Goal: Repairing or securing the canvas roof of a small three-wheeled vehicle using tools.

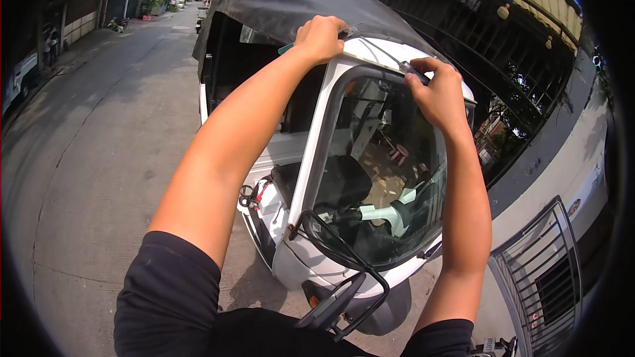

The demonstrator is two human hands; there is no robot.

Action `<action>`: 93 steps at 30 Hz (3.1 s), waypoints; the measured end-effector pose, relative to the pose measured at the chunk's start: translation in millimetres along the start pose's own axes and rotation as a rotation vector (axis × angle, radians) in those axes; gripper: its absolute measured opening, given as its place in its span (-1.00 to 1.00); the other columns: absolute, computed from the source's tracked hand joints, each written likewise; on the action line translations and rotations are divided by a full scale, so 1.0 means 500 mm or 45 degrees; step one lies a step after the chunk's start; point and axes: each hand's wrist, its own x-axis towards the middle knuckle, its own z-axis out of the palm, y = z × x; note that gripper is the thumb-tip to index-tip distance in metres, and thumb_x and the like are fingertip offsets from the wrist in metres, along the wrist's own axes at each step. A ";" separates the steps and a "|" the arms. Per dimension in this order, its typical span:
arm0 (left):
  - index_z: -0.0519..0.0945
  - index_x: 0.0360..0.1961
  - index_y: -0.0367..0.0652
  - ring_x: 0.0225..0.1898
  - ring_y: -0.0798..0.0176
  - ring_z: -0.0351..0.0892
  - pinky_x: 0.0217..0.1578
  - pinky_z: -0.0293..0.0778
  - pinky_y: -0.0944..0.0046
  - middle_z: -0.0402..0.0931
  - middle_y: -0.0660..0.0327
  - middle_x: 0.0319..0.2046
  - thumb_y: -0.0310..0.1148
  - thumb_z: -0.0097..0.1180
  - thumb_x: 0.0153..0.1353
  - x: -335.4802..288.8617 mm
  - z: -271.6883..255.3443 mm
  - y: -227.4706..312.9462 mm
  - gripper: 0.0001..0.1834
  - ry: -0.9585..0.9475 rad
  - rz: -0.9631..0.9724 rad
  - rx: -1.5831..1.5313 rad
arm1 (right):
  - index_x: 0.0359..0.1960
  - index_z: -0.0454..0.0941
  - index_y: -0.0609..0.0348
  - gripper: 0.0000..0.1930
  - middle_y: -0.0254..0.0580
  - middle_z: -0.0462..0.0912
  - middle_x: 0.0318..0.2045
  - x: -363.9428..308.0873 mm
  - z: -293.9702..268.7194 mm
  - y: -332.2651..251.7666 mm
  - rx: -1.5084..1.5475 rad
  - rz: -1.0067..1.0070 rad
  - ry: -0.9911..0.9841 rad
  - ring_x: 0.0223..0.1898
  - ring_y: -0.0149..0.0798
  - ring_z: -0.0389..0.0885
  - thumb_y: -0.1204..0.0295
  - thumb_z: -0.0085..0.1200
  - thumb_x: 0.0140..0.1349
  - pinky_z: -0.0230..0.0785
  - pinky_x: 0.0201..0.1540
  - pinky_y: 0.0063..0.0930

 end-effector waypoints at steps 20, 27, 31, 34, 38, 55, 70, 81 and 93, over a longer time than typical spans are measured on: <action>0.60 -0.38 -0.24 -0.31 -0.20 0.65 -0.25 0.58 -0.10 0.63 -0.06 -0.33 -0.38 0.10 0.13 0.015 0.002 -0.023 -0.85 -0.095 0.420 0.514 | -0.28 0.66 0.24 -0.80 -0.06 0.65 -0.25 0.054 0.005 0.001 -0.190 -0.500 -0.038 -0.22 0.08 0.66 0.51 0.21 0.01 0.51 -0.11 -0.13; 0.52 -0.29 -0.28 -0.34 -0.07 0.70 -0.36 0.62 0.00 0.58 -0.03 -0.33 -0.49 0.06 0.14 -0.011 0.004 -0.005 -0.88 -0.160 0.817 0.697 | -0.32 0.65 0.22 -0.80 -0.11 0.63 -0.25 0.019 0.003 0.005 -0.277 -0.513 -0.023 -0.25 0.06 0.66 0.52 0.23 -0.04 0.50 -0.18 -0.12; 0.51 -0.30 -0.29 -0.35 -0.07 0.69 -0.36 0.62 0.00 0.54 -0.02 -0.36 -0.48 0.07 0.15 0.010 -0.017 -0.004 -0.88 -0.346 0.933 0.847 | -0.29 0.67 0.21 -0.78 -0.13 0.64 -0.23 0.026 -0.009 0.002 -0.238 -0.475 -0.008 -0.23 0.05 0.67 0.52 0.22 -0.05 0.51 -0.16 -0.15; 0.50 -0.30 -0.30 -0.36 -0.07 0.69 -0.35 0.62 0.00 0.54 -0.02 -0.34 -0.49 0.05 0.17 0.013 -0.019 -0.006 -0.89 -0.360 1.012 0.833 | -0.28 0.68 0.21 -0.77 -0.13 0.66 -0.22 0.029 -0.015 0.002 -0.296 -0.510 -0.020 -0.22 0.05 0.67 0.53 0.20 -0.05 0.52 -0.12 -0.14; 0.50 -0.29 -0.31 -0.37 -0.08 0.68 -0.34 0.62 0.00 0.52 -0.02 -0.32 -0.48 0.02 0.19 0.007 -0.016 -0.016 -0.88 -0.329 1.001 0.831 | -0.28 0.67 0.26 -0.77 -0.04 0.68 -0.25 0.037 -0.010 -0.003 -0.265 -0.476 0.031 -0.19 0.08 0.68 0.54 0.16 -0.04 0.52 -0.08 -0.10; 0.48 -0.18 -0.30 -0.34 0.01 0.70 -0.37 0.65 0.11 0.52 0.04 -0.24 -0.49 0.04 0.23 -0.011 -0.005 -0.011 -0.84 -0.278 0.921 0.990 | -0.31 0.74 0.32 -0.71 0.05 0.73 -0.43 0.103 0.015 0.064 0.365 0.207 -0.262 -0.34 -0.11 0.72 0.34 0.19 0.01 0.51 -0.14 -0.33; 0.48 -0.20 -0.29 -0.29 -0.06 0.69 -0.31 0.63 0.04 0.52 0.03 -0.24 -0.53 0.06 0.19 -0.009 0.002 0.003 -0.85 -0.287 0.929 0.964 | -0.36 0.66 0.38 -0.76 0.12 0.67 -0.48 0.099 0.009 0.059 0.771 0.603 -0.502 -0.36 -0.04 0.73 0.38 0.15 0.11 0.51 -0.35 -0.27; 0.53 -0.18 -0.28 -0.22 -0.08 0.72 -0.24 0.65 0.00 0.61 -0.04 -0.19 -0.42 -0.05 0.30 -0.029 -0.013 -0.008 -0.82 -0.224 0.723 0.817 | -0.27 0.55 0.35 -0.72 -0.06 0.65 -0.44 0.116 0.054 0.047 0.229 -0.063 -0.305 -0.54 -0.25 0.59 0.31 0.18 0.22 0.41 -0.44 -0.34; 0.77 -0.23 0.00 -0.07 0.08 0.71 -0.09 0.59 0.10 0.72 0.18 -0.14 -0.33 0.03 0.23 -0.028 0.036 0.043 -0.74 -0.257 0.203 0.502 | 0.01 0.43 0.26 -0.77 -0.09 0.62 -0.18 0.100 0.071 0.134 -0.357 -0.597 -0.071 -0.16 -0.09 0.64 0.48 0.02 0.37 0.45 -0.14 -0.22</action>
